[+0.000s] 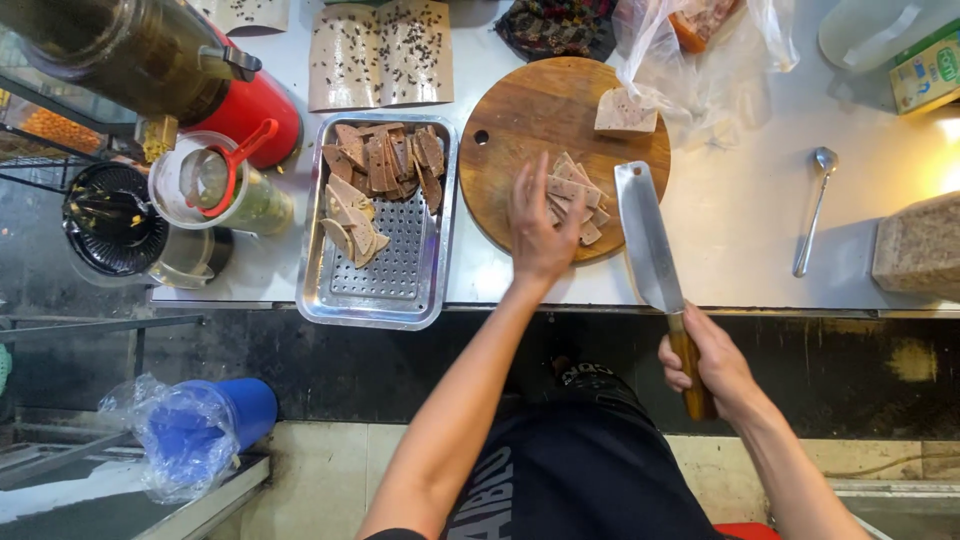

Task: Slicing pieces of Vietnamese ham into thin strips on a wooden cutting board using a kitchen knife.

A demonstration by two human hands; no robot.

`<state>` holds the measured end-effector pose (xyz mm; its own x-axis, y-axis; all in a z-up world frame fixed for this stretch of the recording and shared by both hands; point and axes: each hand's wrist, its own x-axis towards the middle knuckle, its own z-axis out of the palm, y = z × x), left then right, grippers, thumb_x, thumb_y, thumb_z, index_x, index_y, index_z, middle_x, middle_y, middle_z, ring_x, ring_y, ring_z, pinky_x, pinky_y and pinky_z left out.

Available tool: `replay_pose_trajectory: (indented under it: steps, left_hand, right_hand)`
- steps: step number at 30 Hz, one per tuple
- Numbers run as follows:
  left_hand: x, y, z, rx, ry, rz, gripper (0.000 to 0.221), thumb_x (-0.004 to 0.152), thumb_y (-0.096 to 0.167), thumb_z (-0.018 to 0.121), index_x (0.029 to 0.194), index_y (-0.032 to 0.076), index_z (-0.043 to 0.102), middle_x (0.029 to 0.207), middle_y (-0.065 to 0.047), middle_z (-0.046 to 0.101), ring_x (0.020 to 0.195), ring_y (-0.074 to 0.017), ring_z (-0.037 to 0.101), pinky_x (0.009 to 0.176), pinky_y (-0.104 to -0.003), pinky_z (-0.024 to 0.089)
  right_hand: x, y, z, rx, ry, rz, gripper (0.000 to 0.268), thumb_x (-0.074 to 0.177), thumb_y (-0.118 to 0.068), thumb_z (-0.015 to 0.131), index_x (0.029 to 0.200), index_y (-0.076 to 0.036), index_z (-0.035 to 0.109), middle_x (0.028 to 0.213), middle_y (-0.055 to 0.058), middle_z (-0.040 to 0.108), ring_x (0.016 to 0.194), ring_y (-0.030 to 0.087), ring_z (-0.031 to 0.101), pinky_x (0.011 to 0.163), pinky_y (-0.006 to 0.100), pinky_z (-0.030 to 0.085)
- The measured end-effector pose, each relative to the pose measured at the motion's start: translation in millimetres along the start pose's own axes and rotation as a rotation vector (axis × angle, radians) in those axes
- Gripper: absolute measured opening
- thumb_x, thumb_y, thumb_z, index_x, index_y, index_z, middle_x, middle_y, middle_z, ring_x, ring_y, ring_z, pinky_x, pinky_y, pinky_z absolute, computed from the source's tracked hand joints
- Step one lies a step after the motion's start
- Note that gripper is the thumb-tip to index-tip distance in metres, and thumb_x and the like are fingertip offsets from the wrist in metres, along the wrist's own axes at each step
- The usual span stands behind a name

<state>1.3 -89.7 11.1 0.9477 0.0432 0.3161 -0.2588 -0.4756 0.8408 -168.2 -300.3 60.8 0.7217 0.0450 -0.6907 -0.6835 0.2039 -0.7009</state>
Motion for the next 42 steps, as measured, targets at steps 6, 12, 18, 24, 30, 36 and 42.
replay_pose_trajectory:
  steps: [6, 12, 18, 24, 30, 36, 42]
  left_hand:
    - [9.1, 31.9, 27.0, 0.237, 0.076, -0.020, 0.059, 0.092, 0.043, 0.069, 0.142, 0.012, 0.060, 0.155, -0.026, 0.042, 0.147, -0.0490, 0.033, 0.119, -0.057, 0.029]
    - [7.8, 19.2, 42.1, 0.264, 0.107, 0.042, 0.038, 0.093, 0.023, 0.067, 0.128, 0.008, 0.071, 0.147, -0.020, 0.056, 0.144, -0.0434, 0.046, 0.124, -0.054, 0.037]
    - [7.4, 6.3, 1.1, 0.197, 0.222, 0.037, 0.035, 0.089, 0.013, 0.065, 0.123, 0.008, 0.072, 0.144, -0.015, 0.061, 0.140, -0.0405, 0.051, 0.121, -0.048, 0.043]
    - [16.2, -62.4, -118.1, 0.433, 0.307, -0.083, 0.031, 0.092, 0.017, 0.065, 0.120, 0.009, 0.075, 0.140, -0.017, 0.062, 0.136, -0.0407, 0.050, 0.114, -0.050, 0.042]
    - [30.8, -121.6, -165.3, 0.573, 0.265, -0.056, 0.034, 0.091, 0.019, 0.064, 0.121, 0.008, 0.076, 0.140, -0.019, 0.061, 0.138, -0.0407, 0.048, 0.121, -0.052, 0.036]
    - [28.2, -102.5, -164.6, 0.645, 0.233, 0.103, 0.047, 0.092, 0.031, 0.068, 0.128, 0.000, 0.070, 0.142, -0.024, 0.058, 0.139, -0.0422, 0.044, 0.119, -0.055, 0.029]
    - [74.3, -13.9, -79.2, 0.297, 0.051, 0.160, 0.029, 0.094, 0.026, 0.072, 0.115, 0.006, 0.072, 0.117, -0.014, 0.069, 0.115, -0.0328, 0.065, 0.104, -0.047, 0.051]
  right_hand:
    - [19.0, -5.7, 21.7, 0.168, -0.104, 0.045, 0.034, 0.106, -0.043, 0.033, 0.124, -0.019, 0.048, 0.061, 0.005, 0.045, 0.042, 0.012, 0.036, 0.041, 0.026, 0.032]
    - [40.8, 2.6, 41.0, 0.125, -0.176, 0.075, 0.031, 0.108, -0.044, 0.033, 0.122, -0.020, 0.046, 0.060, 0.004, 0.043, 0.041, 0.013, 0.035, 0.040, 0.027, 0.032]
    - [31.7, -22.0, 84.7, -0.010, -0.278, 0.066, 0.033, 0.104, -0.045, 0.032, 0.123, -0.025, 0.049, 0.059, 0.004, 0.042, 0.040, 0.012, 0.033, 0.040, 0.026, 0.033]
    - [63.3, -26.6, 184.0, -0.085, -0.445, 0.163, 0.033, 0.107, -0.047, 0.035, 0.108, -0.016, 0.045, 0.064, 0.005, 0.044, 0.044, 0.012, 0.035, 0.041, 0.026, 0.032]
    - [71.4, -37.7, 204.7, -0.115, -0.494, 0.240, 0.032, 0.105, -0.048, 0.037, 0.107, -0.018, 0.046, 0.066, 0.004, 0.045, 0.045, 0.011, 0.035, 0.041, 0.025, 0.031]
    - [41.3, -74.4, 110.3, -0.141, -0.374, 0.187, 0.035, 0.105, -0.047, 0.036, 0.110, -0.014, 0.048, 0.064, 0.004, 0.045, 0.044, 0.011, 0.035, 0.041, 0.025, 0.031]
    - [10.1, -97.8, 50.4, -0.039, -0.145, -0.099, 0.036, 0.109, -0.047, 0.027, 0.113, -0.016, 0.045, 0.062, 0.001, 0.041, 0.043, 0.010, 0.035, 0.042, 0.027, 0.034]
